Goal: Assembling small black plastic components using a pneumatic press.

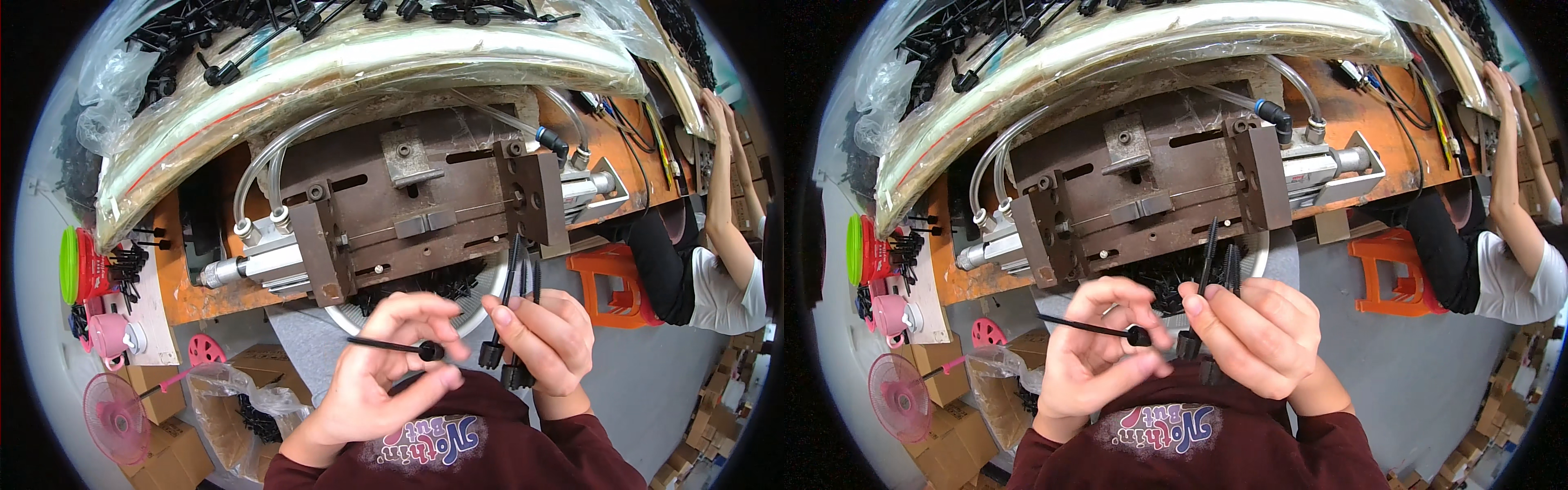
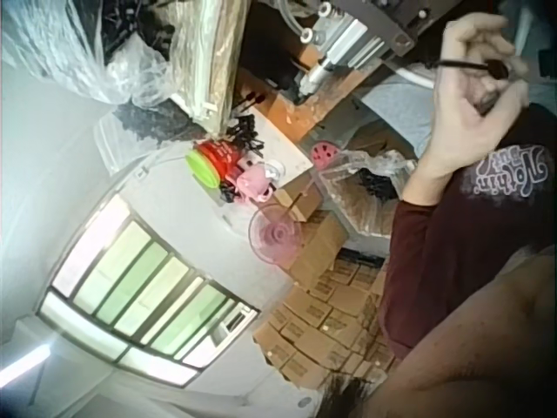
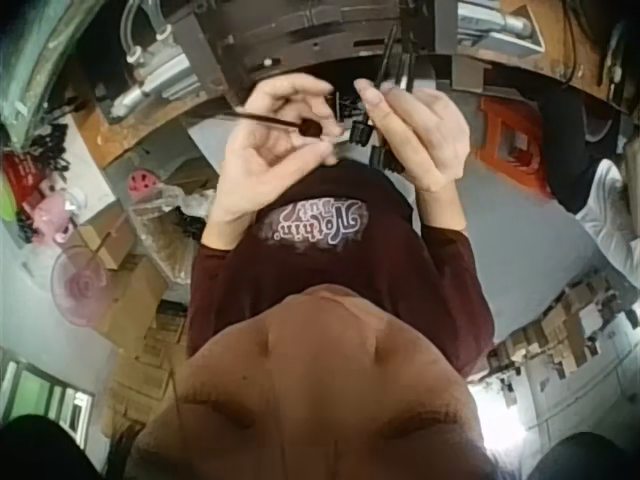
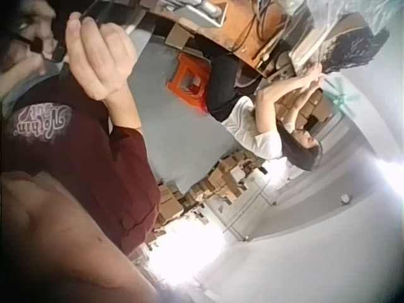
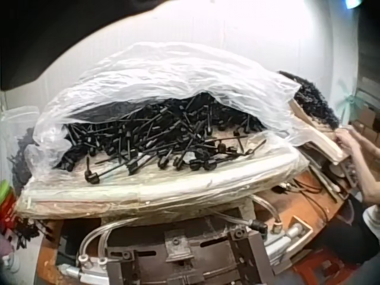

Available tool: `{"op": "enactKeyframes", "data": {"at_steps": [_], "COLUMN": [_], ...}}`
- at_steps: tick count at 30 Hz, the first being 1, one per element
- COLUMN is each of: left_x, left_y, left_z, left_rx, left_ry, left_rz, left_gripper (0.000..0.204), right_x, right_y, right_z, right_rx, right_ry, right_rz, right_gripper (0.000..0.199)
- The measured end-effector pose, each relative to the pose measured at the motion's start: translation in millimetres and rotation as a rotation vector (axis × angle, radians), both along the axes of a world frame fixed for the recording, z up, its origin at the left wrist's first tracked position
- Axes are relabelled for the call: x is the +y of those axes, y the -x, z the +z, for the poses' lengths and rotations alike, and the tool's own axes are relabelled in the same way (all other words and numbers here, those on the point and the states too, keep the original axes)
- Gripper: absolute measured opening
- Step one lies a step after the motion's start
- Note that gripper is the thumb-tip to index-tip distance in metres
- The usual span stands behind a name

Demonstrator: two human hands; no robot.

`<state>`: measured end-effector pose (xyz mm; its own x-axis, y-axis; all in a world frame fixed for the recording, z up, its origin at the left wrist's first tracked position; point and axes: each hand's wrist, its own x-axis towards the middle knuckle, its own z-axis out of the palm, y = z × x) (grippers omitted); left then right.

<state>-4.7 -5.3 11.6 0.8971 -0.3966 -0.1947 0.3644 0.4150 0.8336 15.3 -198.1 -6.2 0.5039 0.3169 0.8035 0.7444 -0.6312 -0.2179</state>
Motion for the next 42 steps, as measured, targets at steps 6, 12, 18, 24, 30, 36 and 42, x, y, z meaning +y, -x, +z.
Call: {"op": "enactKeyframes", "data": {"at_steps": [6, 12, 18, 24, 30, 36, 42], "left_x": [0, -5, -10, -13, -13, -8, 0], "left_y": [-5, -9, -23, -32, -33, -25, -14], "left_z": [2, -9, -14, -7, -6, 12, 12], "left_rx": [-0.615, -1.024, -1.103, -1.086, -1.04, -0.818, -0.898], "left_ry": [-0.564, -1.034, -1.411, -1.47, -1.423, -0.749, -0.729], "left_rz": [0.068, 0.283, 0.185, 0.144, 0.128, 0.07, 0.168], "left_gripper": [0.033, 0.037, 0.027, 0.024, 0.025, 0.038, 0.042], "right_x": [5, -3, -5, -16, -10, -14, -1], "right_y": [-1, 0, 7, 11, 11, 8, 4], "right_z": [-6, -5, -10, -4, 3, 1, 5], "right_rx": [-0.044, 0.113, 0.189, 0.2, 0.125, 0.04, -0.017], "right_ry": [0.049, -0.097, -0.264, -0.143, -0.124, 0.087, 0.075], "right_rz": [0.041, -0.026, -0.042, -0.018, -0.149, -0.064, 0.014], "right_gripper": [0.031, 0.033, 0.032, 0.032, 0.03, 0.044, 0.039]}}
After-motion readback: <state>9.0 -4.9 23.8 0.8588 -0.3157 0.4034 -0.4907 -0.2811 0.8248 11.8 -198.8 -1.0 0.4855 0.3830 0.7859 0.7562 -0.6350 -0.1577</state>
